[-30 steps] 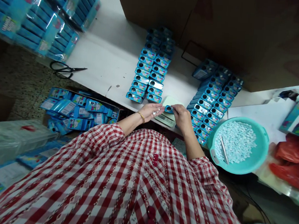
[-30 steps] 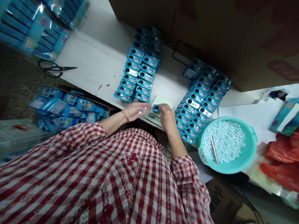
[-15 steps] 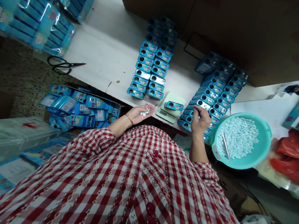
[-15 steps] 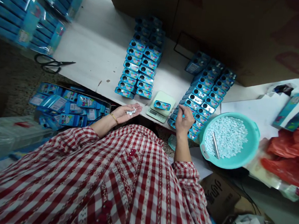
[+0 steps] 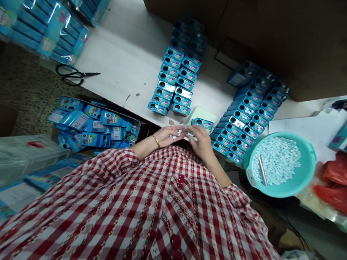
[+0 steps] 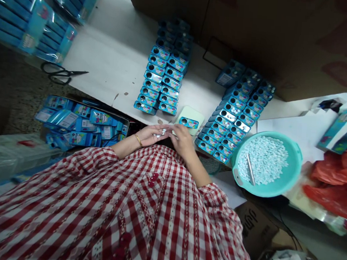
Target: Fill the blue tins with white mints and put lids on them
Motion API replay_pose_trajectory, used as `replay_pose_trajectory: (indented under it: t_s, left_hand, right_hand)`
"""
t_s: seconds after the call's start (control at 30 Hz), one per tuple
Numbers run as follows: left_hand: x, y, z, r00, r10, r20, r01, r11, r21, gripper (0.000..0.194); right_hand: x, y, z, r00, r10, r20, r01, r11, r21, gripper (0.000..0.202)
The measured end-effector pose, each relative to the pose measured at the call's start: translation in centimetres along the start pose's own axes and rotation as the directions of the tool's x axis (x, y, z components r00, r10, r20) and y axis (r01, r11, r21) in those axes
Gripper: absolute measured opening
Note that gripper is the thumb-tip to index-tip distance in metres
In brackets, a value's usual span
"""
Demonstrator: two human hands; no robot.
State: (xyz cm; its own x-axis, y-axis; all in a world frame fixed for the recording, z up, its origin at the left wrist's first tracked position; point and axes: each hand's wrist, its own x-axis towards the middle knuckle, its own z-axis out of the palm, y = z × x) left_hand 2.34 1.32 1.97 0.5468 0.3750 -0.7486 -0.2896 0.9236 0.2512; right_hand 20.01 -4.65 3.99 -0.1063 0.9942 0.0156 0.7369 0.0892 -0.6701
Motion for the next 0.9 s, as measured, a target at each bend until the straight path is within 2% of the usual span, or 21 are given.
replay_pose_trajectory:
  t_s: [0.07, 0.13, 0.27, 0.37, 0.63, 0.83, 0.9]
  left_hand:
    - [0.2, -0.4, 0.5, 0.999, -0.006, 0.035, 0.006, 1.000, 0.011, 0.042]
    - [0.3, -0.7, 0.8, 0.998, -0.025, 0.056, 0.024, 1.000, 0.015, 0.042]
    - [0.5, -0.8, 1.3, 0.997, -0.056, 0.049, 0.055, 0.998, 0.011, 0.045]
    - [0.8, -0.5, 2.1, 0.998, -0.044, 0.036, 0.044, 0.999, 0.014, 0.044]
    - [1.8, 0.2, 4.6, 0.993, -0.011, 0.122, 0.001, 0.996, 0.088, 0.044]
    - [2.0, 0.8, 4.4, 0.999, 0.013, 0.041, -0.015, 0.999, 0.041, 0.033]
    - [2.0, 1.1, 3.9, 1.000, 0.021, 0.019, -0.022, 0.999, 0.032, 0.031]
  right_hand:
    - [0.4, -1.4, 1.3, 0.990, -0.047, 0.132, 0.056, 0.996, -0.066, 0.030]
    - [0.6, -1.7, 2.1, 0.974, -0.053, 0.222, 0.083, 0.988, -0.127, 0.029]
    - [0.5, -0.6, 1.7, 0.952, -0.080, 0.294, 0.128, 0.980, -0.150, 0.027]
    - [0.6, 0.6, 0.8, 0.965, -0.065, 0.256, 0.102, 0.986, -0.134, 0.026]
    - [1.7, 1.6, -0.8, 0.982, -0.104, 0.159, 0.117, 0.990, -0.073, 0.023]
    - [2.2, 3.1, -1.4, 0.996, 0.048, -0.070, -0.051, 0.998, -0.038, 0.016]
    - [2.6, 3.8, -1.6, 0.991, 0.089, -0.097, -0.097, 0.992, -0.075, 0.017]
